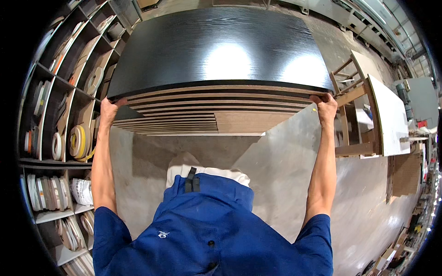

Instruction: The person lifts large black wooden panels from a workbench one at a time and carries them to a stack on the floor, placing each panel carefully on top of the pile.

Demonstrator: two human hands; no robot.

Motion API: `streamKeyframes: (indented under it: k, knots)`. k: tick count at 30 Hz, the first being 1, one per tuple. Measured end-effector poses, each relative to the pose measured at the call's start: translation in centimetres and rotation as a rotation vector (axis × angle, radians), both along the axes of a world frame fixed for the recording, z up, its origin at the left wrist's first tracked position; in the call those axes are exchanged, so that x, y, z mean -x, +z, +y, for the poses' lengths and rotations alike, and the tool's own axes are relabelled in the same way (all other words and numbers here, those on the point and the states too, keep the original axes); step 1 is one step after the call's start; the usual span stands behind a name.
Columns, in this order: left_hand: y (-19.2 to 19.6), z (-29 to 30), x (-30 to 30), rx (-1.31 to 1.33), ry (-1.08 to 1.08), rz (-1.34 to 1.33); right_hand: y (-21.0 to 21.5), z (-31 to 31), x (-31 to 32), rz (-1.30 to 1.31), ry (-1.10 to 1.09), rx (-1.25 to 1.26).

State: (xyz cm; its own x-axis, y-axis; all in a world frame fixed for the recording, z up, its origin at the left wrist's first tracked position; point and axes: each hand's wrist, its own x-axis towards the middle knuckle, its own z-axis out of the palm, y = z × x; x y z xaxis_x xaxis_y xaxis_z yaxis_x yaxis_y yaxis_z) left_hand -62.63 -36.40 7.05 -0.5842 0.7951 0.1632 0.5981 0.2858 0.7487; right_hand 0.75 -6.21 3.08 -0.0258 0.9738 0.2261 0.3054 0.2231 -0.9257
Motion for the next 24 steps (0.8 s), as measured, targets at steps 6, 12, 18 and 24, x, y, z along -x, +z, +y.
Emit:
streamKeyframes:
  k: [6, 12, 18, 24]
  knots:
    - [1.7, 1.0, -1.1, 0.013, 0.027, 0.081, -1.3, 0.5, -0.5, 0.109, 0.027, -0.012]
    - [1.0, 0.5, 1.1, 0.03, -0.031, 0.008, -0.2, -0.1, -0.9, 0.116, 0.044, 0.026]
    - [1.2, -0.2, 2.1, -0.102, -0.122, -0.396, 4.0, -1.5, 0.4, 0.214, 0.132, -0.034]
    - [0.9, 0.0, 3.0, -0.075, -0.098, -0.386, 3.1, -0.5, -0.4, 0.079, 0.089, 0.006]
